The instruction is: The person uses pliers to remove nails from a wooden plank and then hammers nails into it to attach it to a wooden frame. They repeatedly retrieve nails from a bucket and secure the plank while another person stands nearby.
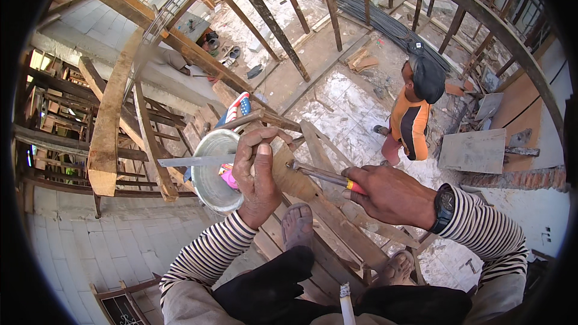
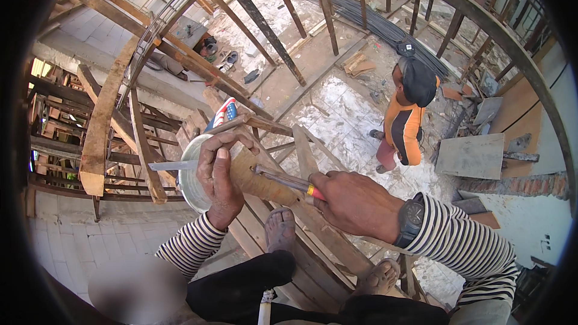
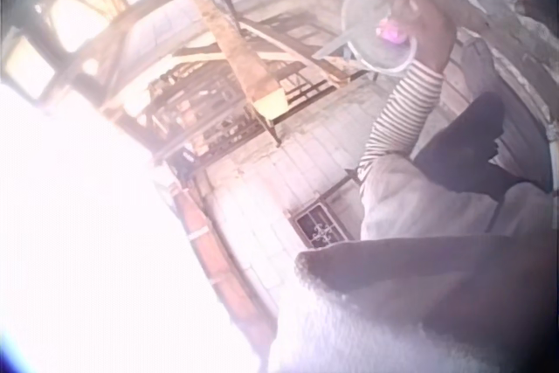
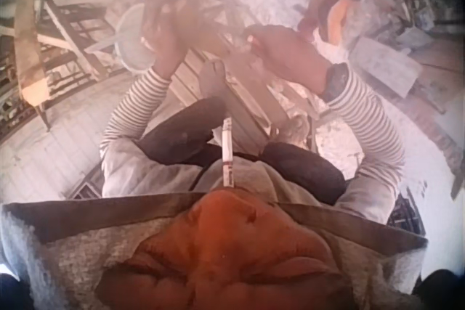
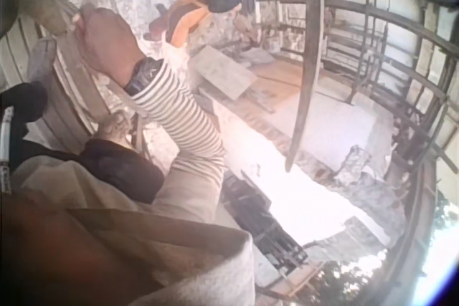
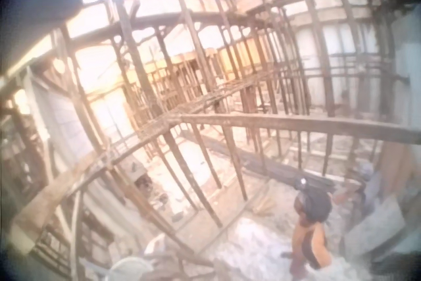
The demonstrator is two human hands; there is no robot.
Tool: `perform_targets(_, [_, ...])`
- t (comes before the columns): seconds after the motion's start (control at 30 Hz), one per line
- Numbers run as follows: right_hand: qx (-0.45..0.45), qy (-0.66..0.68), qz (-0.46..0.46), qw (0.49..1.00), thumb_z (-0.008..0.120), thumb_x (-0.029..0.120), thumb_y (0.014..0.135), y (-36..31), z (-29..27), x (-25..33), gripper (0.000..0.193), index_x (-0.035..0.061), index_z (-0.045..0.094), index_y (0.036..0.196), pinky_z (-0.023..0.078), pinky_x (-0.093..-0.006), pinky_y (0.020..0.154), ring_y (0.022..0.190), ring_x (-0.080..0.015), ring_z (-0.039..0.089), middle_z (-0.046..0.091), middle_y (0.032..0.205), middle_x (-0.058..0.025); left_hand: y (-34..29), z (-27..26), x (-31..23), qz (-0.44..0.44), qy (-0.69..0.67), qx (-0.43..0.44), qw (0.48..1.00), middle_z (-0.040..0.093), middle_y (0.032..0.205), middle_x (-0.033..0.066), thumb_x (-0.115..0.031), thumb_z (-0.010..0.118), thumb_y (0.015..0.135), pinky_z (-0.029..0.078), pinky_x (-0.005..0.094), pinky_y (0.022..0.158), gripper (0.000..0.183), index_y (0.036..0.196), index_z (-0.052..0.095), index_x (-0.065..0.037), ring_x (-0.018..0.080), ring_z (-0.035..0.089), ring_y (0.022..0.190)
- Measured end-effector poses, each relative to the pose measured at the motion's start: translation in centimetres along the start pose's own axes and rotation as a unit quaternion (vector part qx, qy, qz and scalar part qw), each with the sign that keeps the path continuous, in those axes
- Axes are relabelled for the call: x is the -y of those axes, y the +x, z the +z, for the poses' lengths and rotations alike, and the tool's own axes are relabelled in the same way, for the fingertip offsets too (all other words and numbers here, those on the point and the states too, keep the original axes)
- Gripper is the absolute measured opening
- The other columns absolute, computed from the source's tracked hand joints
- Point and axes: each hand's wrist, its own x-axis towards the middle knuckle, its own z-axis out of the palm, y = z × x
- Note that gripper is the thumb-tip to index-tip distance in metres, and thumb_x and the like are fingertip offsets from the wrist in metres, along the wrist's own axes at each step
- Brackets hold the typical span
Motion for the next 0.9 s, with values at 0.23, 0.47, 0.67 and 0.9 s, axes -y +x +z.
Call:
perform_targets(0.23, [-0.019, -0.181, 0.022, 0.983, 0.061, 0.007, 0.088, -0.3, -2.4, 2.4, 0.028, -0.0094, 0.056, 0.110, 0.057, -0.0464, 0.077, 0.086, -0.0401, 0.068, 0.066, 0.097, -0.0249, 1.2, 1.0, -1.3, 0.007, 0.006, 0.009, 1.000, 0.065, 0.103, 0.0137, -0.011, 0.043, 0.105, 0.049, 0.0311, 0.088, 0.019, 0.116, 0.054, 0.000, 0.0167, 0.063, 0.090])
perform_targets(0.47, [0.026, -0.213, 0.011, 0.977, 0.074, 0.010, 0.073, 1.1, -4.4, 0.5, 0.025, -0.0052, 0.070, 0.092, 0.059, -0.0401, 0.068, 0.081, -0.0287, 0.071, 0.070, 0.090, -0.0155, 1.1, 0.8, 2.8, -0.082, -0.050, -0.002, 0.995, 0.064, 0.117, 0.0198, -0.016, 0.041, 0.107, 0.050, 0.0379, 0.100, 0.031, 0.126, 0.054, 0.005, 0.0271, 0.065, 0.106])
perform_targets(0.67, [0.006, -0.260, 0.020, 0.965, 0.075, 0.021, 0.075, 1.4, -4.0, -1.4, 0.024, 0.0025, 0.076, 0.090, 0.058, -0.0418, 0.062, 0.076, -0.0299, 0.073, 0.072, 0.083, -0.0127, 3.2, 3.2, 1.7, -0.130, -0.036, 0.100, 0.986, 0.054, 0.140, 0.0194, -0.029, 0.035, 0.106, 0.039, 0.0410, 0.112, 0.053, 0.144, 0.048, 0.006, 0.0276, 0.053, 0.129])
perform_targets(0.9, [-0.144, -0.067, 0.091, 0.983, 0.062, 0.025, 0.081, -1.0, 2.2, -3.4, 0.026, 0.0042, 0.078, 0.082, 0.059, -0.0471, 0.070, 0.078, -0.0359, 0.073, 0.074, 0.083, -0.0209, 4.5, 1.6, 6.8, -0.168, -0.152, 0.140, 0.964, 0.056, 0.131, 0.0180, -0.035, 0.036, 0.106, 0.042, 0.0423, 0.110, 0.054, 0.142, 0.047, 0.004, 0.0264, 0.055, 0.121])
